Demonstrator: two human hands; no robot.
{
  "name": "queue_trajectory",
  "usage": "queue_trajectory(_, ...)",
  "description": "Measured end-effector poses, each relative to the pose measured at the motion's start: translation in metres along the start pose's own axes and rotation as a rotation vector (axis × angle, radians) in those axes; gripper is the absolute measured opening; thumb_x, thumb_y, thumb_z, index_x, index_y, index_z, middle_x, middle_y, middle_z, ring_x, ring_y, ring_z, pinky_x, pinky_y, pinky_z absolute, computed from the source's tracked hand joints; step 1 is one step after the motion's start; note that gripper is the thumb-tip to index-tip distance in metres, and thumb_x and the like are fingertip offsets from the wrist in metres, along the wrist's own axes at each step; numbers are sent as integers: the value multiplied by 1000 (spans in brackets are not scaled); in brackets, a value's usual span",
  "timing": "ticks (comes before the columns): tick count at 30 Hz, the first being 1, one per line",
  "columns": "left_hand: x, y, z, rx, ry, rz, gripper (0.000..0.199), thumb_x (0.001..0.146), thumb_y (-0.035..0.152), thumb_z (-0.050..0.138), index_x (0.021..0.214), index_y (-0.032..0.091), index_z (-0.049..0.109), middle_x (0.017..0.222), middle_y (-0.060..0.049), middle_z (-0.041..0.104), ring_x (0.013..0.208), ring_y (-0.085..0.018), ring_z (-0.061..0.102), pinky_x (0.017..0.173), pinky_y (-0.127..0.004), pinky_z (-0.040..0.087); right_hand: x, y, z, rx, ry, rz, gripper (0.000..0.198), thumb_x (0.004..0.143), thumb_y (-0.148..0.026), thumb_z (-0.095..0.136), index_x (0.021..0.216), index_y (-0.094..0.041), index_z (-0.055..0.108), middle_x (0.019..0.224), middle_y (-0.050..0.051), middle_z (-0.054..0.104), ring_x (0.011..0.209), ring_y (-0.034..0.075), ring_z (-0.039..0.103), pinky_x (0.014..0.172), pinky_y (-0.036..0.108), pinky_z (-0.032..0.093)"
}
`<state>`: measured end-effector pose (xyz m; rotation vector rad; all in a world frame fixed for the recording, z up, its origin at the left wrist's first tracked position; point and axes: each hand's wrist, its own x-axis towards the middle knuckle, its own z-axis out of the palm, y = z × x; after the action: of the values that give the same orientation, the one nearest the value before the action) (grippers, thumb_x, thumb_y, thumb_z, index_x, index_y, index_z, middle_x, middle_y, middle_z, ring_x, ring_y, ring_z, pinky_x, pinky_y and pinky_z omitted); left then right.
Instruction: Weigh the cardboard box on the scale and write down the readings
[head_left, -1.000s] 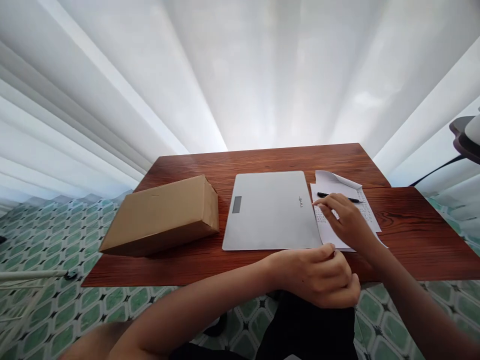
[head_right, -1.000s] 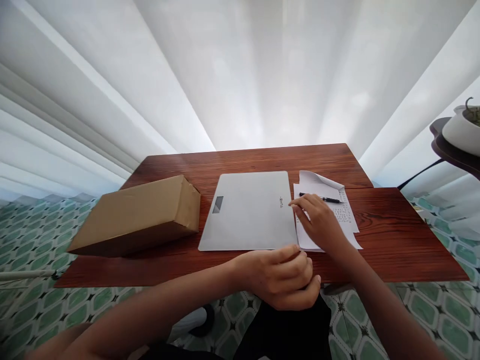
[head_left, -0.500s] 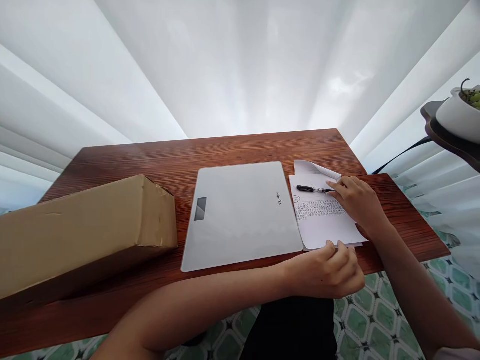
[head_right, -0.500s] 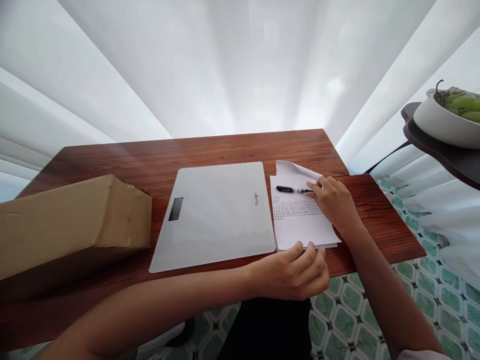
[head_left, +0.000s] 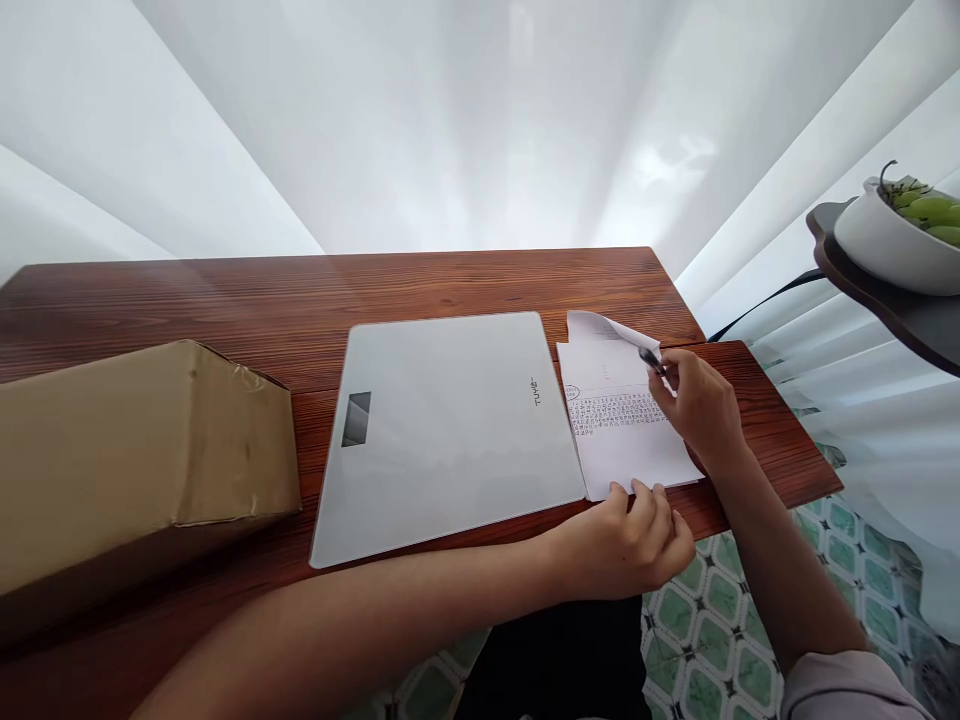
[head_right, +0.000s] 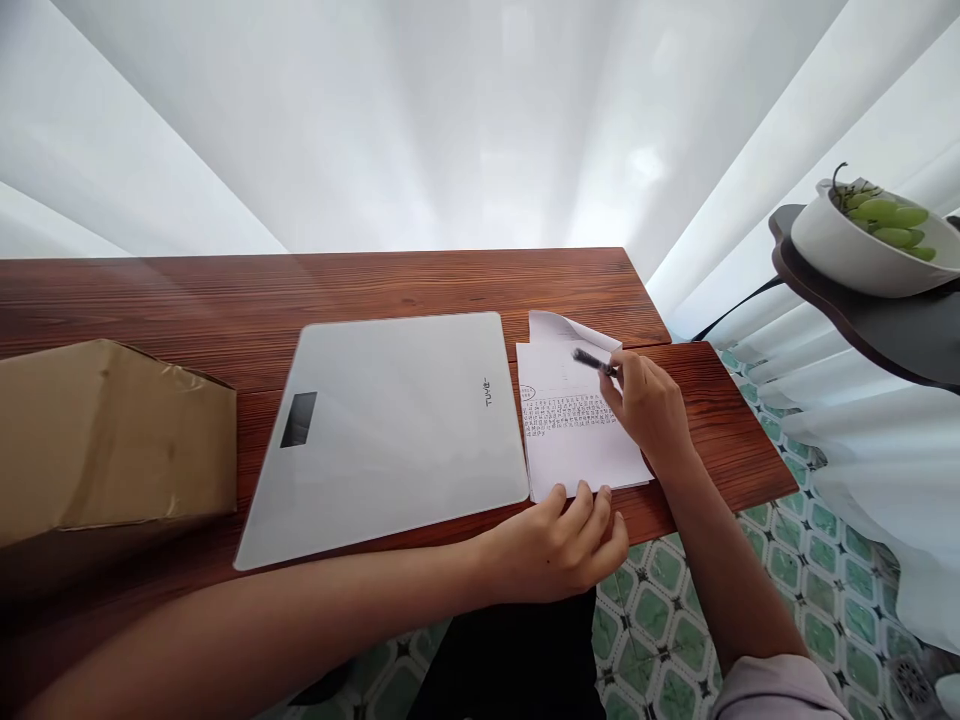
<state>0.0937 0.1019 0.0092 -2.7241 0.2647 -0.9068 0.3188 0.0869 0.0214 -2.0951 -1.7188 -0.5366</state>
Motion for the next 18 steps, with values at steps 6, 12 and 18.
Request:
queue_trajectory(6,-1,1,1,-64,-100,7,29,98,21,41,114,9,62,112,-20,70,95,-29,69,62,-35,55,-8,-19,-4,462,48,225,18,91,-35,56,79,-25,47,56,-2,56,46,16,52,52,31,45)
queue_trajectory(12,1,0,0,-109,-144,8,30,98,21,38,112,8,62,109,-20,70,92,-28,68,60,-34,54,-7,-32,-6,1060,-420,265,18,94,-37,52,98,-21,59,73,4,74,59,18,68,54,30,56)
queue_trajectory(18,2,0,1,-118,-54,-34,26,96,18,40,104,9,64,99,-16,71,81,-25,67,57,-33,52,-9,-44,-3,884,-449,283,35,90,-40,65,65,-23,46,46,-4,57,39,12,51,45,26,43)
